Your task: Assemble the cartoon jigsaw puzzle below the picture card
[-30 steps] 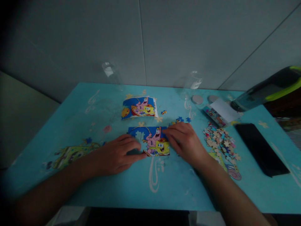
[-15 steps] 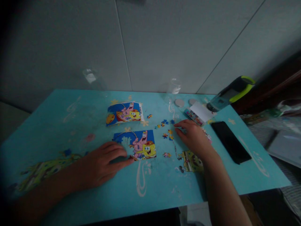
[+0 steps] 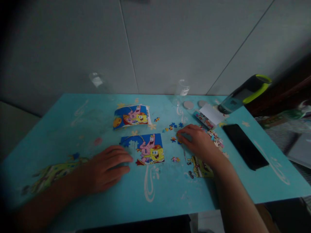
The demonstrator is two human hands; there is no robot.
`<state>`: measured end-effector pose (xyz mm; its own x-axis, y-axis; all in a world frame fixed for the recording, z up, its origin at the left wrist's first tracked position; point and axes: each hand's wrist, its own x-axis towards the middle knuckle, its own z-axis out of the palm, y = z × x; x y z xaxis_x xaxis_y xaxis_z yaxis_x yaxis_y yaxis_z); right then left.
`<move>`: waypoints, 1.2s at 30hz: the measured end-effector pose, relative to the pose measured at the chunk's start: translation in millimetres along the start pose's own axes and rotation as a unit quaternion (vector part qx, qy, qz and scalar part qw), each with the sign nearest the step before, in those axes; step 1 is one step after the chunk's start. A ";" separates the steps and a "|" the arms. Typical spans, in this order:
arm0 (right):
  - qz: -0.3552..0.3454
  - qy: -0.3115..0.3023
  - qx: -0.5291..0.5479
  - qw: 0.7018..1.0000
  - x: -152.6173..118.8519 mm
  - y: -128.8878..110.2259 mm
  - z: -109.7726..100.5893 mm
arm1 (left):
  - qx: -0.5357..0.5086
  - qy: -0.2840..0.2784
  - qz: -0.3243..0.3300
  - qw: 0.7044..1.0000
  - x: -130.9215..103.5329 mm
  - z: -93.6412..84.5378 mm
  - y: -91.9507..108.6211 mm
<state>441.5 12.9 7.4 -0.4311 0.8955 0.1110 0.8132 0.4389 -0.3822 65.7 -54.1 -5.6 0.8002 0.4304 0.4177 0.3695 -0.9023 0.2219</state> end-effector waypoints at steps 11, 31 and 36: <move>-0.020 0.045 -0.022 0.999 3.0 4.4 6.3 | 0.018 -0.029 -0.017 0.999 3.3 -2.5 -6.4; 0.007 0.060 -0.009 0.998 1.0 5.9 10.8 | 0.054 -0.057 -0.004 0.997 2.8 8.8 0.5; 0.005 0.058 -0.009 0.998 2.5 6.4 11.1 | 0.062 -0.050 0.016 0.997 3.8 8.8 1.7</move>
<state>441.3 17.1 -5.0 -0.3756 0.9020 0.2126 0.8249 0.4300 -0.3669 73.5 -54.2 -11.4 0.8533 0.4033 0.3304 0.3946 -0.9138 0.0963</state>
